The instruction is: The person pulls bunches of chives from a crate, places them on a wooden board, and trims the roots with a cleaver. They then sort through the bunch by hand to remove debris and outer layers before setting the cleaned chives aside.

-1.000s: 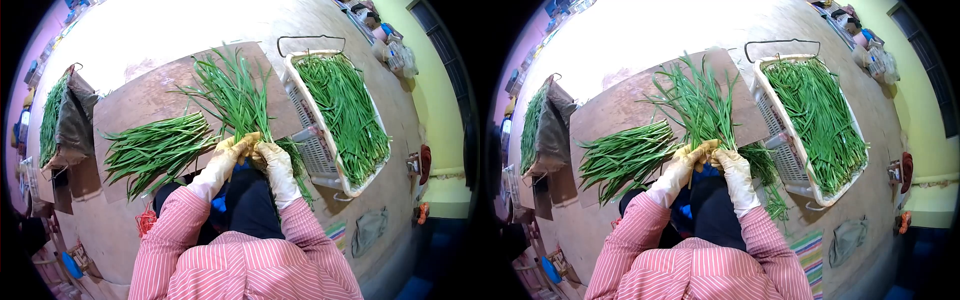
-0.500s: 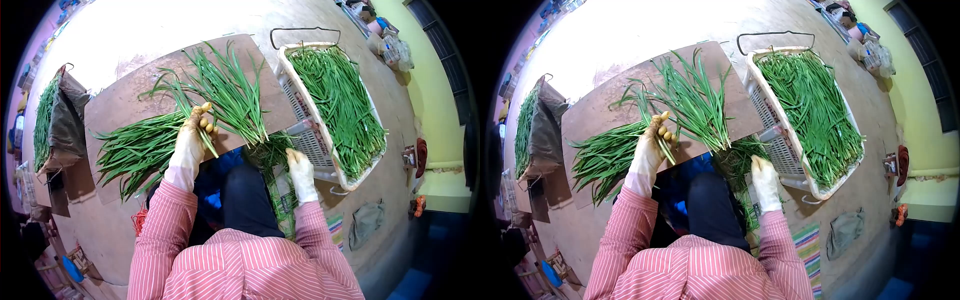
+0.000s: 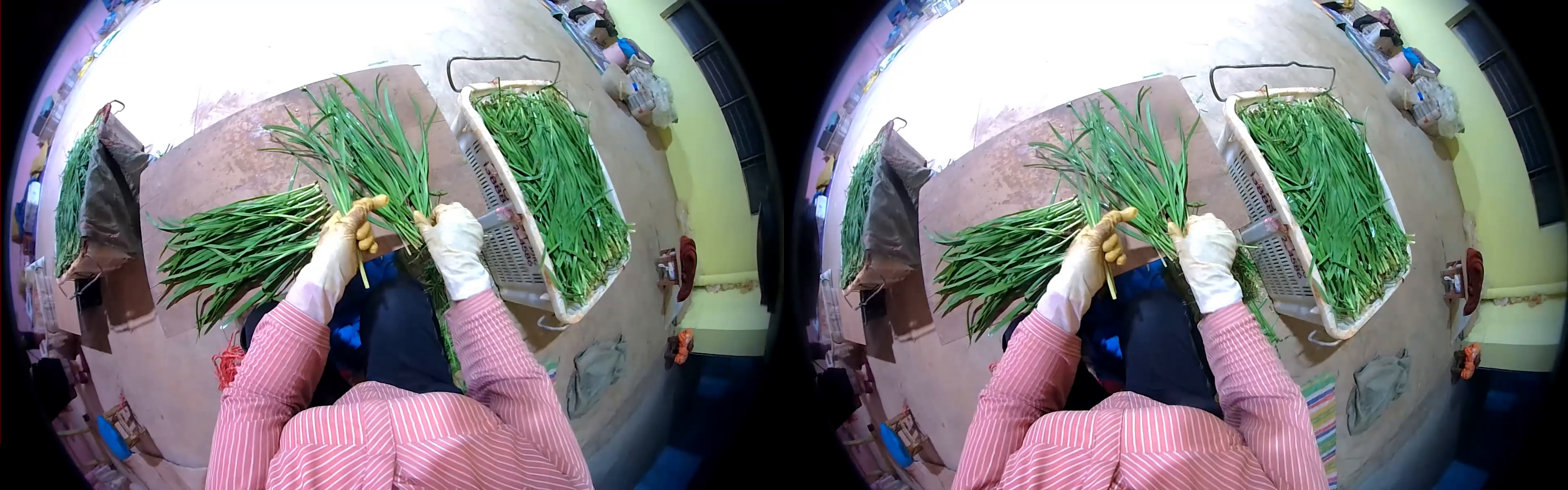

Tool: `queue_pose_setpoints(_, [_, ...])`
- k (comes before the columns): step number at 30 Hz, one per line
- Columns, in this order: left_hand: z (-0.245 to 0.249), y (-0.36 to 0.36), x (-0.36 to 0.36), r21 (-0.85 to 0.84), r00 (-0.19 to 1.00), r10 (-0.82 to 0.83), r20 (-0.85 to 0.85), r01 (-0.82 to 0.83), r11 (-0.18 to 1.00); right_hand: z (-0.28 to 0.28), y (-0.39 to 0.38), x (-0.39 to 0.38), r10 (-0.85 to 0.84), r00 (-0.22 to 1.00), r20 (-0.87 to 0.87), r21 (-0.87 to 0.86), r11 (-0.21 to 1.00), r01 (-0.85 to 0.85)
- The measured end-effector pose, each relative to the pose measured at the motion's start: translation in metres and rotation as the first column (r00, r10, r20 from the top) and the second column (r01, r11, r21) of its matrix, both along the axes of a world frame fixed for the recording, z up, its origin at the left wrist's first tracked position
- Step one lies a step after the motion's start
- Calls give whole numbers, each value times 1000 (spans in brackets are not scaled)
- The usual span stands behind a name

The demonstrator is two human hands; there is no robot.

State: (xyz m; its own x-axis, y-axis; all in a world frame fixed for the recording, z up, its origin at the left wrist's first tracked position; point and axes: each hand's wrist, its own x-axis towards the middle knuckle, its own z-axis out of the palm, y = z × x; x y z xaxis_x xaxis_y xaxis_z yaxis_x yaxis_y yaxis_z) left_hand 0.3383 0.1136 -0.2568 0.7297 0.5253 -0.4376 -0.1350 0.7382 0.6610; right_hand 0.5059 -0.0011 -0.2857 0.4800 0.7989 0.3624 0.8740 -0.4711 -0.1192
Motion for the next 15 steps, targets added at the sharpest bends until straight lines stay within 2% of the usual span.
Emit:
queue_pose_setpoints(2, [-6, -1, 0, 2, 999, -40, 17, 40, 999, -5, 12, 4, -59, 983, -174, -141, 989, 34])
queue_pose_setpoints(4, [-12, -1, -2, 11, 998, -49, 44, 49, 999, -6, 18, 10, -51, 975, -218, -152, 988, 18])
queue_pose_setpoints(7, [-4, -3, 0, 4, 999, -46, -8, 46, 999, 20, 15, 10, -197, 728, -657, -218, 974, 67])
queue_pose_setpoints(8, [-3, -3, 0, 7, 998, -55, -32, 56, 998, 27, 11, 10, -199, 728, -656, -220, 973, 67])
queue_pose_setpoints(9, [-4, -2, 0, 3, 998, -55, -32, 55, 999, 31, 7, 9, -124, 463, -878, -84, 991, 106])
queue_pose_setpoints(10, [-6, -2, 0, 28, 994, -106, -20, 107, 994, 37, 2, 6, 1, 151, -989, 30, 982, 188])
queue_pose_setpoints(11, [-7, -2, -1, 53, 987, -158, -8, 158, 986, 54, -2, -2, 122, -27, -992, 114, 971, 209])
queue_pose_setpoints(12, [-7, -3, -1, 48, 988, -155, -10, 156, 987, 61, -3, -3, 118, -30, -993, 109, 972, 207])
queue_pose_setpoints(14, [-3, -5, 2, -2, 980, -194, -40, 194, 981, 71, -7, -5, -6, -153, -988, -12, 999, 34])
queue_pose_setpoints(15, [-4, -7, 4, -55, 983, -181, -41, 179, 982, 76, -5, -14, -11, -181, -983, -6, 1000, -28])
